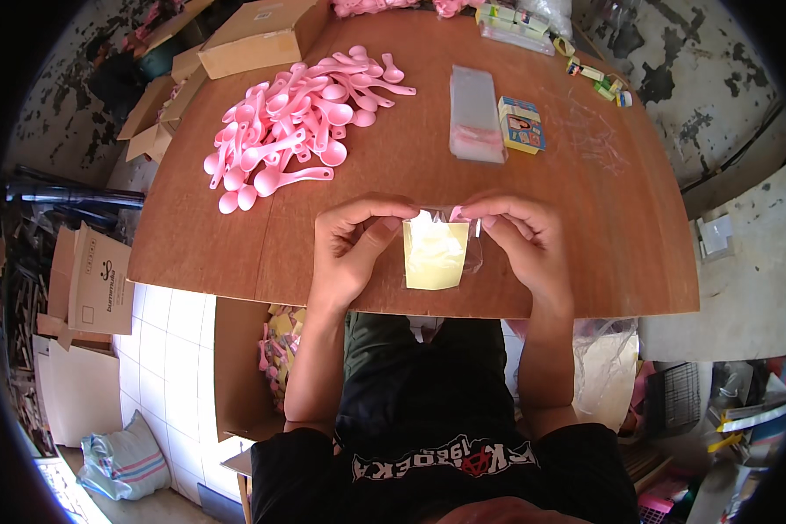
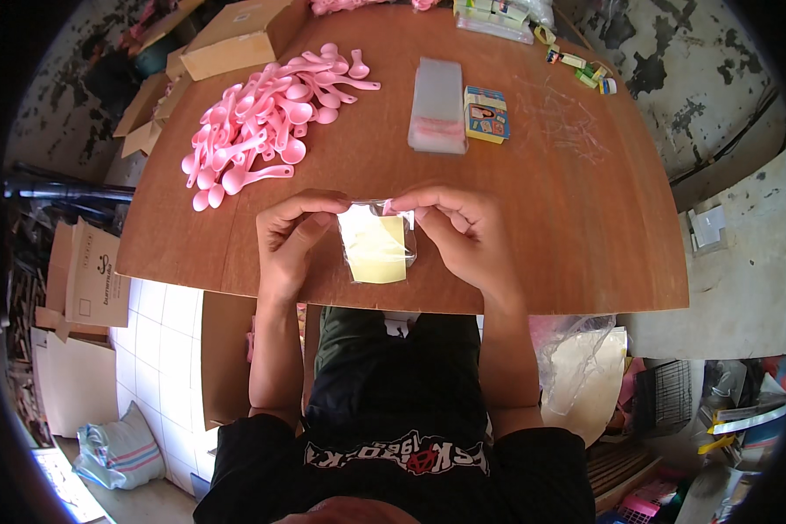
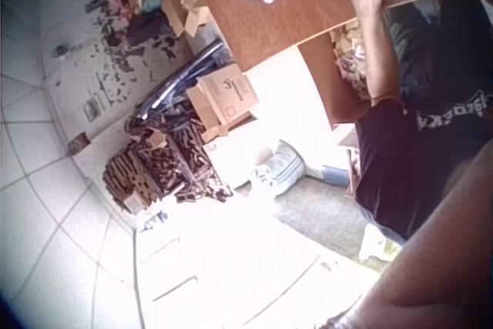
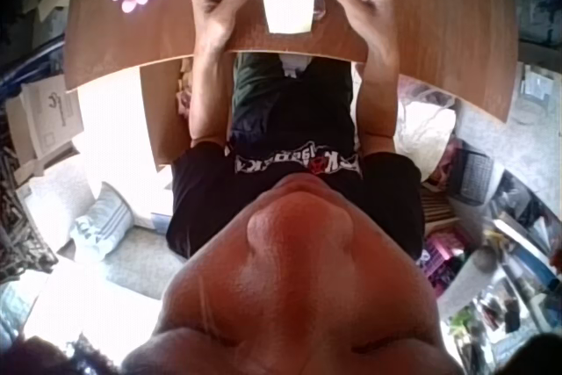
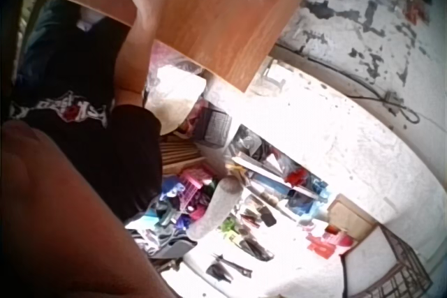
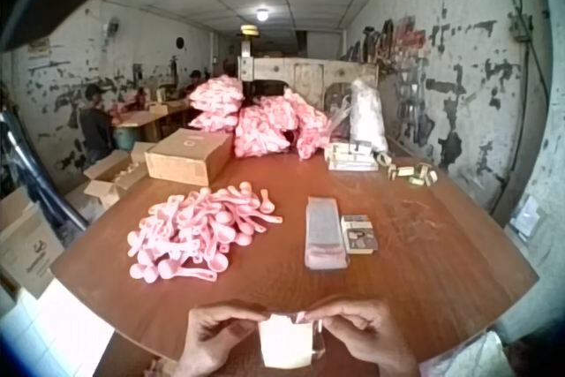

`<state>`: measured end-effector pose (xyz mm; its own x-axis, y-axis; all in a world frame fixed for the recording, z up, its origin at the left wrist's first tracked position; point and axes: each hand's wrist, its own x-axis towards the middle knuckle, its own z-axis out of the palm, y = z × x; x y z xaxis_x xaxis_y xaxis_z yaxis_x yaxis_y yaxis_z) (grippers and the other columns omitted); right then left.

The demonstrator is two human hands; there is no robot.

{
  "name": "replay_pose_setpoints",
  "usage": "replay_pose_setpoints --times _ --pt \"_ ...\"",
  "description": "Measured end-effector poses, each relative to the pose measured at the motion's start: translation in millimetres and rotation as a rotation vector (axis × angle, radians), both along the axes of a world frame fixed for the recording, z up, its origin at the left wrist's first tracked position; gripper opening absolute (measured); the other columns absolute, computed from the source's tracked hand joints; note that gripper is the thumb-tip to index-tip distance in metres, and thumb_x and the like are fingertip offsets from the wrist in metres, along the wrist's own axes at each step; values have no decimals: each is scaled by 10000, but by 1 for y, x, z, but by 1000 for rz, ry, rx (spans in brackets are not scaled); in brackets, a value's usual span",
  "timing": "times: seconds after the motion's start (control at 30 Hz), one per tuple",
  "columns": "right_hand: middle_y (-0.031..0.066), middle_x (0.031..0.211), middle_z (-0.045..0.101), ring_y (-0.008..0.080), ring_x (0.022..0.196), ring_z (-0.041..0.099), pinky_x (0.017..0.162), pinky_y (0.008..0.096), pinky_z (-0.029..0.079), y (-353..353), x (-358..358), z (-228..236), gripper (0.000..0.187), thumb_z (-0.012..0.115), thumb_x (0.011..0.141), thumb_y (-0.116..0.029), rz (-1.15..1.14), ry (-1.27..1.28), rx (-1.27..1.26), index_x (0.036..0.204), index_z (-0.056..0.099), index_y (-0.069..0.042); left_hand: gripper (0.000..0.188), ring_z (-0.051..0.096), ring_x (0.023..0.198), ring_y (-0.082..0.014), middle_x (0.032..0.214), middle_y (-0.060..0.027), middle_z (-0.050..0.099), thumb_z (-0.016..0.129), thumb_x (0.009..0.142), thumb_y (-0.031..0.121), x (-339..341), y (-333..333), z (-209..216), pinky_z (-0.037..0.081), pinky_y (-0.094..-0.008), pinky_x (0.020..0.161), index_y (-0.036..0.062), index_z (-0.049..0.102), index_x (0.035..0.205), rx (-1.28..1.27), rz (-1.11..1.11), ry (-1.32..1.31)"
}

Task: The person places a pink plastic spoon and a yellow sticky note into a small clear plastic bag. They repeat this process multiple times, handling the items one at a time and sealing each bag individually.

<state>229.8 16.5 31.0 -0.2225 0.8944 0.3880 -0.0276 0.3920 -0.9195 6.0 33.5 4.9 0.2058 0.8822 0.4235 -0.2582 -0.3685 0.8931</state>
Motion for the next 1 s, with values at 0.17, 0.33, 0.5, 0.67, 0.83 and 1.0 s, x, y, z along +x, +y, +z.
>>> replay_pose_setpoints --times 0.17,0.33,0.5,0.67,0.83,1.0 --pt "114 1047 691 154 987 653 866 290 532 -4 -4 0 174 640 886 49 48 56 -53 1056 676 42 132 678 921 -146 1022 -134 709 657 872 -84 4 -2 -1 549 -268 820 -49 693 994 -55 -3 -32" --pt "110 1058 684 156 967 663 856 281 544 -2 -1 -2 223 699 849 36 23 -61 12 1071 674 29 143 685 902 -138 1000 -128 718 700 851 -67 4 1 -2 566 -262 799 -47 692 993 -78 20 -10" --pt "107 1062 681 154 944 670 828 276 566 -2 -4 -5 221 702 841 49 -20 -68 -7 1060 674 33 138 682 906 -132 986 -124 724 687 860 -68 3 0 -1 563 -257 801 -46 696 996 -83 31 14" --pt "108 1063 681 159 935 677 805 277 579 0 -5 -6 228 696 842 59 -38 -94 17 1067 673 33 260 687 923 -148 1012 -118 719 704 842 -69 -2 1 -6 567 -270 806 -38 669 1097 -34 49 98" --pt "108 1081 678 160 945 678 818 281 576 -2 -6 -5 260 686 840 72 -55 -102 35 1095 662 29 520 698 947 -184 1072 -126 697 727 822 -64 -1 -4 2 576 -289 802 -16 527 1300 -82 -26 56" --pt "116 1177 647 160 955 678 841 275 563 -6 -12 -3 313 671 835 89 -12 -146 -19 1138 648 13 561 698 931 -184 1018 -139 700 712 818 -98 -10 -5 -8 573 -282 794 -27 488 1327 -202 -37 91"
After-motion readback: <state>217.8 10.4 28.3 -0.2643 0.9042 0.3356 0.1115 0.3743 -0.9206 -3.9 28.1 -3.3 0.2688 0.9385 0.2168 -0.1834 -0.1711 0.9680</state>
